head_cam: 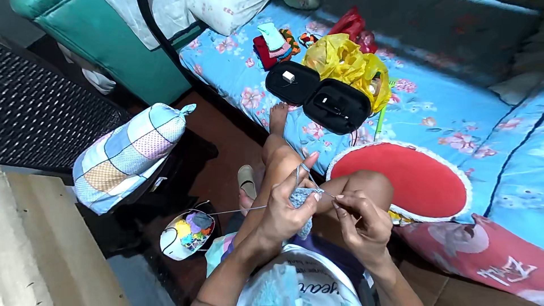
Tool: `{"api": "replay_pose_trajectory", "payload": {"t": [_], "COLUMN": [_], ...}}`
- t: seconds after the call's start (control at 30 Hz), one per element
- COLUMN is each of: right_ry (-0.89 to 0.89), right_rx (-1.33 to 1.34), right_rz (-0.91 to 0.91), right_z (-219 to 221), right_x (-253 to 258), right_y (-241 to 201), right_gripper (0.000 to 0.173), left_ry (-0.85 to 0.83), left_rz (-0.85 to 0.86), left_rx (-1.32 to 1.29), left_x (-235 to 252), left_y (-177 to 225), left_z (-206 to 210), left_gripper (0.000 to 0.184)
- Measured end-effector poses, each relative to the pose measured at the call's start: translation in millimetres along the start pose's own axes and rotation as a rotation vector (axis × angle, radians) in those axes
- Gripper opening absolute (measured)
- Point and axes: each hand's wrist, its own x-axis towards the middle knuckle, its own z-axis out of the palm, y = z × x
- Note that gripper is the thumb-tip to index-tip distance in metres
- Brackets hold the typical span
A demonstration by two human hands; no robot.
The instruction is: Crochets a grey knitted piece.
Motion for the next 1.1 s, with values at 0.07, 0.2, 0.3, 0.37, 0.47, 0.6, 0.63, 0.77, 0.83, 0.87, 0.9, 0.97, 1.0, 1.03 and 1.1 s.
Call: {"api": "replay_pose_trajectory", "payload": {"t": [0.07, 0.2, 0.3, 0.37, 0.47, 0.6, 0.63, 0.77, 0.83, 0.87, 0.9, 0.97, 1.0, 1.03, 1.1], "right_ry": [-0.035, -0.114, -0.134, -0.13, -0.108, -0.097, -0.095, -0.099, -0.102, -0.102, -0.106, -0.123, -0.139, -0.158, -0.22], "right_rx": [-0.006, 0.148, 0.347, 0.381, 0.354, 0.29, 0.272, 0.206, 0.163, 0.147, 0.15, 0.254, 0.357, 0.48, 0.741], "right_rz": [-0.028, 0.023, 0.181, 0.227, 0.256, 0.238, 0.221, 0.14, 0.086, 0.058, 0.044, 0.103, 0.185, 0.29, 0.492], "right_z": [-3, -9, -10, -10, -9, -6, -6, -6, -6, -6, -6, -7, -9, -10, -15], "right_x": [1, -1, -4, -4, -3, -2, -3, -3, -3, -3, -3, -4, -4, -4, 0], "right_y": [2, 5, 5, 3, 0, -3, -3, 0, 2, 3, 4, 4, 4, 4, 4], "right_gripper": [0.009, 0.008, 0.007, 0.009, 0.008, 0.008, 0.007, 0.006, 0.007, 0.008, 0.008, 0.006, 0.007, 0.011, 0.019], "left_ry": [-0.049, -0.11, -0.145, -0.162, -0.149, -0.119, -0.115, -0.118, -0.121, -0.124, -0.128, -0.148, -0.164, -0.183, -0.205], "left_rz": [-0.055, -0.169, -0.227, -0.225, -0.198, -0.174, -0.169, -0.191, -0.217, -0.234, -0.249, -0.273, -0.274, -0.263, -0.226], "left_rx": [-0.045, -0.15, -0.207, -0.199, -0.17, -0.144, -0.147, -0.17, -0.177, -0.19, -0.211, -0.251, -0.255, -0.245, -0.195], "left_x": [4, 8, 9, 10, 8, 6, 5, 5, 6, 7, 7, 8, 8, 8, 6], "left_y": [1, -1, -1, -1, -2, -3, -3, -3, -3, -3, -3, -4, -4, -4, -3], "left_z": [-9, -17, -18, -18, -15, -15, -15, -17, -20, -21, -22, -25, -26, -27, -25], "left_gripper": [0.056, 0.054, 0.054, 0.055, 0.055, 0.054, 0.054, 0.055, 0.053, 0.052, 0.052, 0.049, 0.048, 0.048, 0.05]}}
